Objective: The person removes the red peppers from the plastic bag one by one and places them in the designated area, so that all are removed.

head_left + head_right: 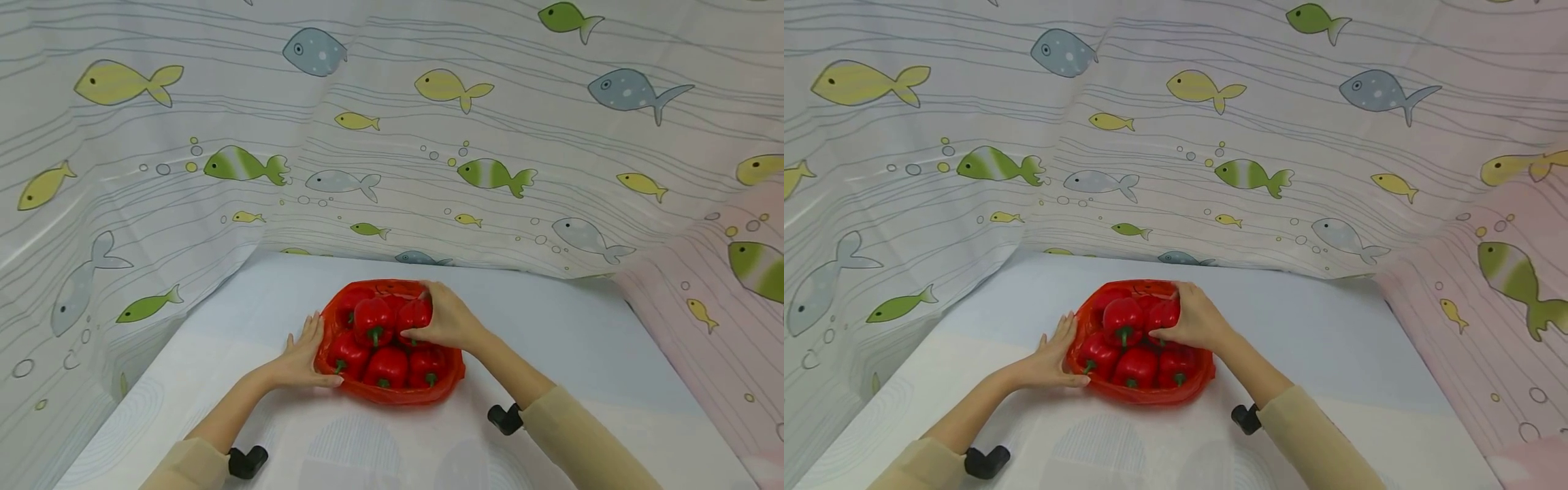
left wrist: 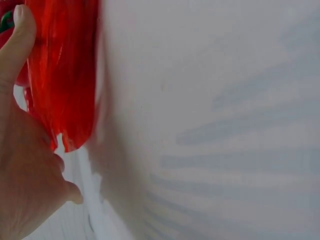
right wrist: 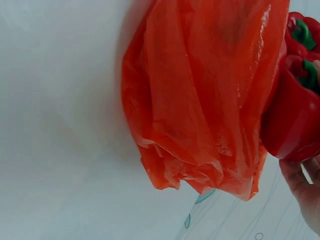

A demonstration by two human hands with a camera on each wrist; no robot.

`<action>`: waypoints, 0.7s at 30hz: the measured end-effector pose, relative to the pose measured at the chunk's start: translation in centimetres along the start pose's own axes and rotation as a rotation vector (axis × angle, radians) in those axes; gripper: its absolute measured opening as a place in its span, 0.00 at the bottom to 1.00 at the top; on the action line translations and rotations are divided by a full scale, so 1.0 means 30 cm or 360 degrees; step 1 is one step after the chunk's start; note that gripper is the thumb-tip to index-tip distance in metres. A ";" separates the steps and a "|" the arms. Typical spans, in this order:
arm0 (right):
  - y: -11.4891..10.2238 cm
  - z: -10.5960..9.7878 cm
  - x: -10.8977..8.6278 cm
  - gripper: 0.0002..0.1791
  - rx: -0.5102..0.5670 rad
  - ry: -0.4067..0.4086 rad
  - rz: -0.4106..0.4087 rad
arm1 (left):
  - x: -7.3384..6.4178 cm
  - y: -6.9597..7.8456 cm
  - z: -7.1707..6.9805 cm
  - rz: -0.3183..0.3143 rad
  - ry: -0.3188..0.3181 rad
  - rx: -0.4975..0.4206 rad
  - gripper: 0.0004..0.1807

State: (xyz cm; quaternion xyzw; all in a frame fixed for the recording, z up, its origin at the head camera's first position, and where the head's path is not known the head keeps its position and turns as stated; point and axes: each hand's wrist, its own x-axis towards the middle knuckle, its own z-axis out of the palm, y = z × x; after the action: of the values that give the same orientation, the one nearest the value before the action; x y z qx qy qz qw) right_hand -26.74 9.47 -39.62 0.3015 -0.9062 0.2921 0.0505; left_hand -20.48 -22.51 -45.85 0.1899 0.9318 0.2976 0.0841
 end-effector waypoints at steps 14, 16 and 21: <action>0.024 0.016 -0.042 0.41 -0.0166 0.0325 -0.0538 | -0.012 0.002 0.006 0.0001 0.0010 0.0016 0.69; 0.026 0.014 -0.046 0.40 -0.0171 0.0376 -0.0586 | -0.015 0.004 0.004 -0.0005 0.0009 0.0016 0.69; 0.020 -0.008 -0.050 0.41 -0.0181 0.0464 -0.0645 | -0.021 0.015 0.000 -0.0011 -0.0009 -0.0004 0.69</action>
State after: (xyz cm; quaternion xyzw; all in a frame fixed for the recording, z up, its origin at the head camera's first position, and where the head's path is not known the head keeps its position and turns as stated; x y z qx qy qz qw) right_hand -25.90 10.76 -40.13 0.4284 -0.8254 0.2648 0.2551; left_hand -19.78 -22.43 -45.55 0.1873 0.9319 0.2980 0.0879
